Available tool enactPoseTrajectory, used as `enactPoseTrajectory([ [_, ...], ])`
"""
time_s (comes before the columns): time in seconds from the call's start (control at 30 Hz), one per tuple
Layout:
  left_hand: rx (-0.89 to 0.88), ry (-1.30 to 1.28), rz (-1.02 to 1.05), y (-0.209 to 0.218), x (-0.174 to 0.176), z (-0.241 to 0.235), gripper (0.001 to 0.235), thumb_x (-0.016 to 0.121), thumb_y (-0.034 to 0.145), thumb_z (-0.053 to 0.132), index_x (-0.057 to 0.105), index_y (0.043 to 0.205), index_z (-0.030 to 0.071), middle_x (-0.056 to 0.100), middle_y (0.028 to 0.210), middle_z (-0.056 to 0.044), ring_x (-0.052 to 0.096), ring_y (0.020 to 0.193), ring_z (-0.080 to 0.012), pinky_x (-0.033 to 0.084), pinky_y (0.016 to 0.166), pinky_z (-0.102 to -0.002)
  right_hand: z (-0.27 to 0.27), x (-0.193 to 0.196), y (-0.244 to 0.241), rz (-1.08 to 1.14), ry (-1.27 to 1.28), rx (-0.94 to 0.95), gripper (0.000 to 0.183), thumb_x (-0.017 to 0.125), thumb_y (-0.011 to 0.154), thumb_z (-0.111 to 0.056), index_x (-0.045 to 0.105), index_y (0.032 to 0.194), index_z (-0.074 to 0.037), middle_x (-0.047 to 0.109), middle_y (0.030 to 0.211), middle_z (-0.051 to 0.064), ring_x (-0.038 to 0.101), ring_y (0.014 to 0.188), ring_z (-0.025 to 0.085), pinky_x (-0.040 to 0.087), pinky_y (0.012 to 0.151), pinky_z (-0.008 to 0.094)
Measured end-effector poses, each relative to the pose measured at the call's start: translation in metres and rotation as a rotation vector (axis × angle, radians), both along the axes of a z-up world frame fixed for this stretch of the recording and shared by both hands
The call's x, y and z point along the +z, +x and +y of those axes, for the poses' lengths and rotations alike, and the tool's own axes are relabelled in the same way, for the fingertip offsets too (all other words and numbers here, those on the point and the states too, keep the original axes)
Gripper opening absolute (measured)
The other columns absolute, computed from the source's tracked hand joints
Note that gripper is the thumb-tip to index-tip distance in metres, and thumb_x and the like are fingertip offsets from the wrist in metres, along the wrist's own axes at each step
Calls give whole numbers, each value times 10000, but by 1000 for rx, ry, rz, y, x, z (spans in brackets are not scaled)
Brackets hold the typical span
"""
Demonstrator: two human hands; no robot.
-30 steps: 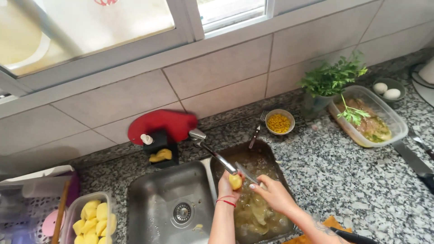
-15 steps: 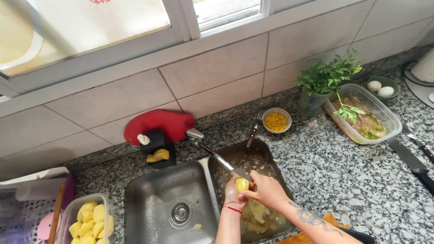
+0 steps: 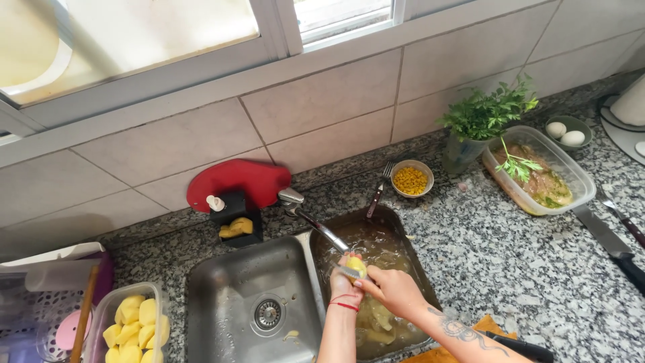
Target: The person peels potatoes using a knife over a kitchen sink, rinsing them under running water. They place the peeled potatoes into a plastic container on the counter and retrieve new potatoes from a plastic bag to continue the process.
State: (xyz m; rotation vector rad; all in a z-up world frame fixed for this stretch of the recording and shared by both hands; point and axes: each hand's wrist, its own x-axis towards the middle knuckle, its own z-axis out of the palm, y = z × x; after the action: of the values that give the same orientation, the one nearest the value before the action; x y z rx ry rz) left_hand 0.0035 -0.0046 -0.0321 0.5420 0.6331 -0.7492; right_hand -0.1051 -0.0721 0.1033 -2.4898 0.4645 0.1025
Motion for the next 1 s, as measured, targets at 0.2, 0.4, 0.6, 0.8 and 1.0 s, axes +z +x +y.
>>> enactPoseTrajectory([
  [0.2,-400,251,-158,-6,55,15,181,506,852,187,616,832,45,623,713,-118,567,546,-232,410,397,-303,-10,23,3,194,-12,-28,595,651,715,-702,459,857,-157,638,800,-34,594,632,183,419,533,328],
  [0.4,-575,268,-121,-5,82,13,228,411,897,193,603,897,70,614,714,-121,579,490,-224,281,238,-234,-7,24,7,156,-66,16,615,611,716,-732,490,902,-158,645,771,-17,605,637,240,426,535,362],
  [0.6,-613,394,-125,-3,88,16,238,416,880,236,599,900,84,536,617,-100,450,383,-176,228,224,-226,-8,24,7,197,-93,-10,695,601,673,-795,436,847,-143,616,752,-3,568,588,232,403,505,365],
  [0.8,-570,288,-97,-1,70,11,220,431,886,223,619,872,108,556,661,-96,472,411,-188,217,220,-227,-6,25,6,194,-22,-11,577,571,754,-707,488,923,-162,649,782,-27,597,639,227,414,528,352],
  [1.0,-383,185,-94,3,35,7,249,550,915,246,589,775,44,513,703,-105,488,478,-227,290,297,-276,-8,-9,4,75,-147,67,492,479,860,-637,436,800,-151,582,666,20,550,538,281,372,459,404],
])
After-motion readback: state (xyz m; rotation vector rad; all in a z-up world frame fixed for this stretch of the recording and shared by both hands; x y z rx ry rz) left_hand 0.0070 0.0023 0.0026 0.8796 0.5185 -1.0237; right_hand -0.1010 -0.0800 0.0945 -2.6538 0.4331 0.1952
